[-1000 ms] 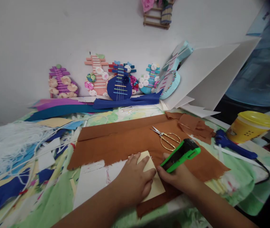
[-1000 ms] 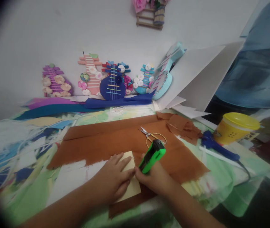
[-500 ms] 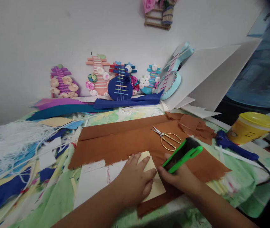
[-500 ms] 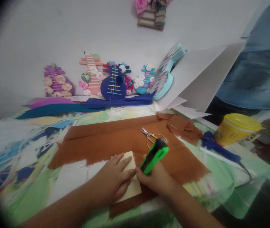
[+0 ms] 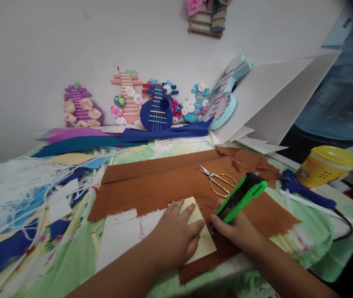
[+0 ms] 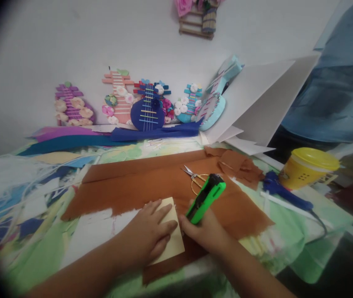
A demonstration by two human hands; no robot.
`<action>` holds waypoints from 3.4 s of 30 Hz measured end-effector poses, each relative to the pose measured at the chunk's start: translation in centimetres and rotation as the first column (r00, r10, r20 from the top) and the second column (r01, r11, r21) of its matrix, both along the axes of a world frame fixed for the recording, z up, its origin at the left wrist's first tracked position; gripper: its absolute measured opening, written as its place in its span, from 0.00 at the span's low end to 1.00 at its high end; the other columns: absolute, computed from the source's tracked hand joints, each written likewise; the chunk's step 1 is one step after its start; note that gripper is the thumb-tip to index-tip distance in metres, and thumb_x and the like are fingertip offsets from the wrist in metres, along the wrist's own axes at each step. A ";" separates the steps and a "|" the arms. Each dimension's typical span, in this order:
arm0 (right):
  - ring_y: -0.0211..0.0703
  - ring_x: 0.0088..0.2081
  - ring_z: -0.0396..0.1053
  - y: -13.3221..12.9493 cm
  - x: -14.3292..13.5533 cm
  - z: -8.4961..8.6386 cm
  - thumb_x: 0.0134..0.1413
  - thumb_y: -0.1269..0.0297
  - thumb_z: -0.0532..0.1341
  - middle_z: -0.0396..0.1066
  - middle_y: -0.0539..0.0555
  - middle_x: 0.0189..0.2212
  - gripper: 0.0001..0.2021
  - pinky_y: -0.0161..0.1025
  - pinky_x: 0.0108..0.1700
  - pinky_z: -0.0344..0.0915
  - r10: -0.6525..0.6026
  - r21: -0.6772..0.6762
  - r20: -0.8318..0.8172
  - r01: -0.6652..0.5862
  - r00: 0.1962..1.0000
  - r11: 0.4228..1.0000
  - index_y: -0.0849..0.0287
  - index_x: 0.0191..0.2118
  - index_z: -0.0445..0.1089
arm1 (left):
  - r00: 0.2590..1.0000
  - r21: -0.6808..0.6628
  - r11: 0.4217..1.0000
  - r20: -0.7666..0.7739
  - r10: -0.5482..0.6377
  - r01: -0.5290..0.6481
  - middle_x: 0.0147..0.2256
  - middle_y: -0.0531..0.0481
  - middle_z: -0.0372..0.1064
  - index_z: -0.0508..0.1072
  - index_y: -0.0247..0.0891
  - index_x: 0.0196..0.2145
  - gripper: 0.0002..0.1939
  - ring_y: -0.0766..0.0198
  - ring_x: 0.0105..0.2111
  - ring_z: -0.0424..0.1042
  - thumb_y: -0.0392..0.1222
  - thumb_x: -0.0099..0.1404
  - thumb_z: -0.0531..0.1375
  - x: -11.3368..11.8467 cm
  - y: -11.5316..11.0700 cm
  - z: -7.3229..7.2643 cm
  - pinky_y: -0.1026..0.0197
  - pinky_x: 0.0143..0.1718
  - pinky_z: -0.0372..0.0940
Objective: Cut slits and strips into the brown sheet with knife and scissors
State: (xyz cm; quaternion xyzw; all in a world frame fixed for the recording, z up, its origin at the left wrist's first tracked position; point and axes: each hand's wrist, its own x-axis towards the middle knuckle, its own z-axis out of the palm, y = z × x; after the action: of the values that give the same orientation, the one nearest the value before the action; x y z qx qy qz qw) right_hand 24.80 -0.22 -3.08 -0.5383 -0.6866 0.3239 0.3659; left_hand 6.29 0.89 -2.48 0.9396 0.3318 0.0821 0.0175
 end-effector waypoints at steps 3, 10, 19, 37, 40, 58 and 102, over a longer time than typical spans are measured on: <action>0.34 0.21 0.55 -0.1 -0.2 -0.1 0.46 0.61 0.53 0.53 0.45 0.18 0.10 0.32 0.23 0.55 0.012 0.012 0.032 -0.012 0.999 1.000 0.58 0.21 0.52 | 1.000 0.011 1.000 0.017 -0.002 0.002 0.51 0.45 0.54 0.63 0.46 0.44 0.14 0.45 0.49 0.52 0.43 0.60 0.49 0.0 0.0 -0.2 0.41 0.47 0.48; 0.33 0.20 0.54 -0.2 -0.3 -0.3 0.47 0.61 0.53 0.53 0.45 0.17 0.10 0.31 0.22 0.54 0.078 -0.026 0.060 -0.076 0.995 0.997 0.58 0.22 0.53 | 1.000 0.020 1.000 0.025 0.003 -0.004 0.51 0.44 0.54 0.63 0.46 0.45 0.15 0.44 0.50 0.52 0.44 0.59 0.50 -0.1 0.1 -0.5 0.40 0.46 0.49; 0.34 0.22 0.57 -0.2 0.1 -0.3 0.47 0.61 0.53 0.56 0.47 0.19 0.10 0.32 0.24 0.58 0.036 -0.021 -0.020 -0.036 0.999 0.999 0.59 0.22 0.54 | 1.000 0.038 0.999 0.014 -0.005 0.004 0.51 0.45 0.54 0.64 0.46 0.44 0.14 0.45 0.49 0.53 0.44 0.60 0.50 -0.1 0.1 -0.2 0.40 0.46 0.50; 0.35 0.23 0.57 0.0 0.1 -0.2 0.48 0.58 0.53 0.56 0.47 0.20 0.11 0.33 0.26 0.58 0.046 -0.041 -0.040 -0.047 0.998 0.998 0.59 0.23 0.55 | 1.000 0.006 1.000 0.003 -0.003 0.003 0.52 0.44 0.53 0.63 0.45 0.45 0.15 0.44 0.49 0.52 0.43 0.60 0.49 0.0 0.1 0.0 0.40 0.47 0.48; 0.35 0.23 0.58 0.0 0.0 -0.1 0.48 0.59 0.52 0.57 0.47 0.20 0.10 0.33 0.25 0.58 0.057 -0.035 -0.020 -0.058 0.998 0.998 0.59 0.23 0.55 | 1.000 0.003 1.000 -0.001 -0.002 0.002 0.52 0.44 0.53 0.63 0.45 0.45 0.14 0.44 0.50 0.52 0.43 0.60 0.49 0.0 0.1 0.0 0.41 0.47 0.48; 0.35 0.22 0.57 -0.3 0.0 0.7 0.46 0.57 0.53 0.56 0.47 0.17 0.13 0.33 0.24 0.57 -0.152 -0.150 -0.064 0.141 0.986 0.979 0.60 0.19 0.55 | 1.000 0.053 0.999 0.015 -0.006 0.005 0.50 0.44 0.54 0.64 0.44 0.43 0.13 0.45 0.48 0.53 0.42 0.60 0.49 0.0 0.0 -0.1 0.42 0.45 0.50; 0.35 0.22 0.57 -1.1 -0.4 -0.4 0.47 0.60 0.53 0.57 0.47 0.17 0.11 0.32 0.24 0.57 -0.058 -0.018 0.033 0.058 0.998 0.998 0.60 0.20 0.56 | 0.999 0.030 0.999 0.035 -0.017 0.016 0.50 0.46 0.55 0.64 0.45 0.43 0.13 0.46 0.49 0.54 0.43 0.61 0.49 -0.3 -0.1 -0.1 0.41 0.47 0.49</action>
State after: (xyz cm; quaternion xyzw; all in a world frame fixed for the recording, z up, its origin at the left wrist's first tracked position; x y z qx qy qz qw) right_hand 24.40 -1.30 -3.45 -0.5667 -0.6734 0.3109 0.3588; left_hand 6.00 0.82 -2.56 0.9408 0.3226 0.1033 0.0102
